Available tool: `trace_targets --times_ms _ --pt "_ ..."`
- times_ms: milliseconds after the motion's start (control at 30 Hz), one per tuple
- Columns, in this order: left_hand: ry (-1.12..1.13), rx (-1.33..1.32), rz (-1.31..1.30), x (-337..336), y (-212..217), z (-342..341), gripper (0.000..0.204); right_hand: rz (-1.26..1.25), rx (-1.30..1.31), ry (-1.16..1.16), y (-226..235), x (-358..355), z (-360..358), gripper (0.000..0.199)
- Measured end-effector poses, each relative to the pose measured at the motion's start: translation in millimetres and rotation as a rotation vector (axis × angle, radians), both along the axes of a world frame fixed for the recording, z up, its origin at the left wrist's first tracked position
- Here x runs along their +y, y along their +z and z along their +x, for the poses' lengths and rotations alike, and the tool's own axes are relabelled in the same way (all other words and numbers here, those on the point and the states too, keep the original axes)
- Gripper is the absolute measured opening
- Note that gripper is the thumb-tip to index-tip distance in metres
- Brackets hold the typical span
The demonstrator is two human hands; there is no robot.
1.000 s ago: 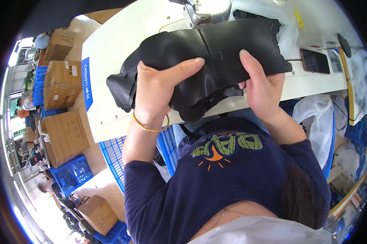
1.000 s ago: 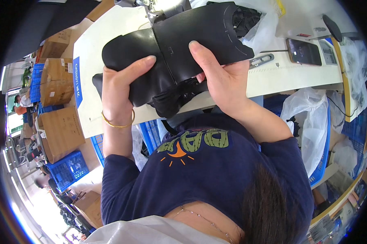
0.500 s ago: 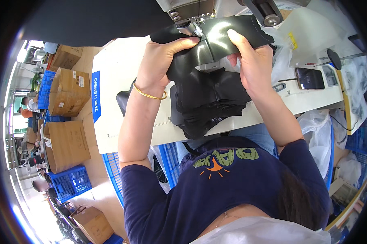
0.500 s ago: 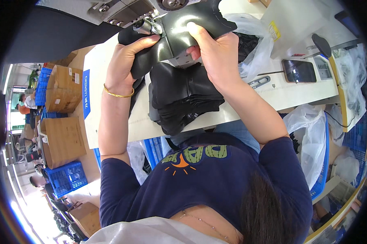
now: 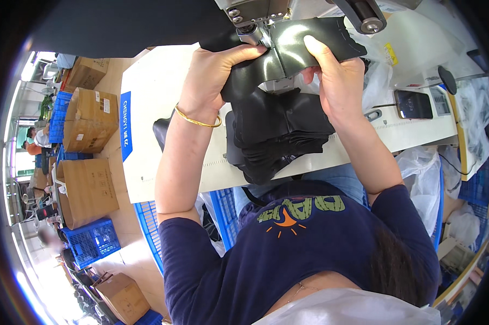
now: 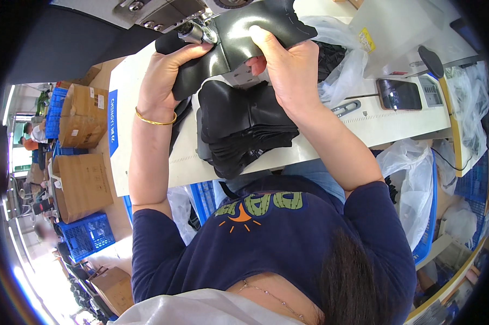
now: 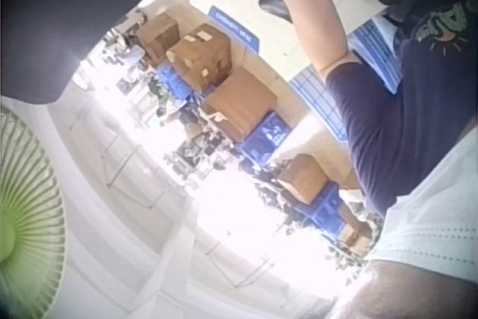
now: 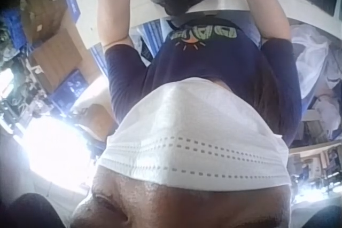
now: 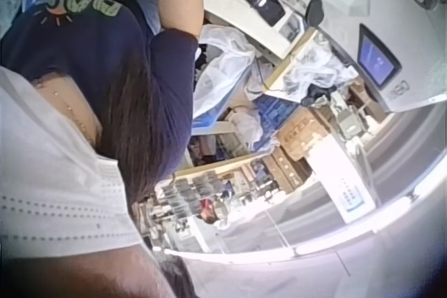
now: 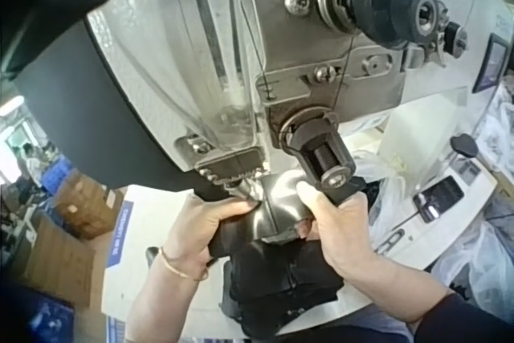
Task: Stitching black shoe upper components together using an industrial sewing machine.
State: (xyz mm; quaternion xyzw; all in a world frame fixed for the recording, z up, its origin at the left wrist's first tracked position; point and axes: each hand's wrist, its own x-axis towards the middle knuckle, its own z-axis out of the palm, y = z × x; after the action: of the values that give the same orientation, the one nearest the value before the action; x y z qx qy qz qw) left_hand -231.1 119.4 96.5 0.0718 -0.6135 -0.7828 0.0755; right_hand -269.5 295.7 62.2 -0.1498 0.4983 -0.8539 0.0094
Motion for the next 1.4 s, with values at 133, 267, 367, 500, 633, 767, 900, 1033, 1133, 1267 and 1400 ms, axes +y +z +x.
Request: trace_targets --times_ms 133,267,367,500,633,767,900,1033,1133,1267,1400 --pt "-0.007 0.001 -0.010 -0.8 2.2 2.8 0.015 0.021 -0.007 0.017 1.6 -0.6 1.6 0.010" --pt "-0.007 -0.003 -0.026 -1.6 -1.4 -0.4 0.015 0.017 -0.008 0.020 -1.1 0.6 0.1 0.010" --pt "-0.005 -0.021 -0.035 -2.5 -0.6 0.2 0.016 0.004 -0.020 0.009 0.9 0.0 0.9 0.010" --pt "-0.006 0.003 -0.056 -1.0 1.0 0.7 0.016 0.013 -0.035 -0.011 0.0 0.0 0.4 0.010" --pt "-0.002 0.014 -0.054 -2.9 -2.2 -0.3 0.015 0.030 -0.018 -0.027 -5.0 -0.3 -2.2 0.011" --pt "-0.020 0.002 -0.050 -3.4 -2.3 0.7 0.015 0.040 -0.027 -0.052 -0.6 -0.3 0.0 0.012" --pt "-0.018 0.004 -0.022 -3.7 0.8 -1.4 0.016 0.128 0.007 -0.029 -7.9 4.4 -10.9 0.012" --pt "0.005 -0.028 -0.053 -5.0 -3.3 -1.1 0.016 0.128 0.002 -0.034 0.6 0.5 -5.7 0.013" --pt "-0.008 0.010 -0.045 -4.7 -3.4 -0.4 0.017 0.184 -0.001 0.002 -5.8 5.3 -12.9 0.014" --pt "0.008 -0.062 0.136 -9.7 -8.0 3.1 0.019 0.136 -0.013 -0.018 -5.0 4.1 -13.0 0.014" --pt "-0.020 -0.080 0.358 -15.3 -5.5 12.0 0.020 0.160 -0.025 -0.011 -5.9 7.1 -13.2 0.014"
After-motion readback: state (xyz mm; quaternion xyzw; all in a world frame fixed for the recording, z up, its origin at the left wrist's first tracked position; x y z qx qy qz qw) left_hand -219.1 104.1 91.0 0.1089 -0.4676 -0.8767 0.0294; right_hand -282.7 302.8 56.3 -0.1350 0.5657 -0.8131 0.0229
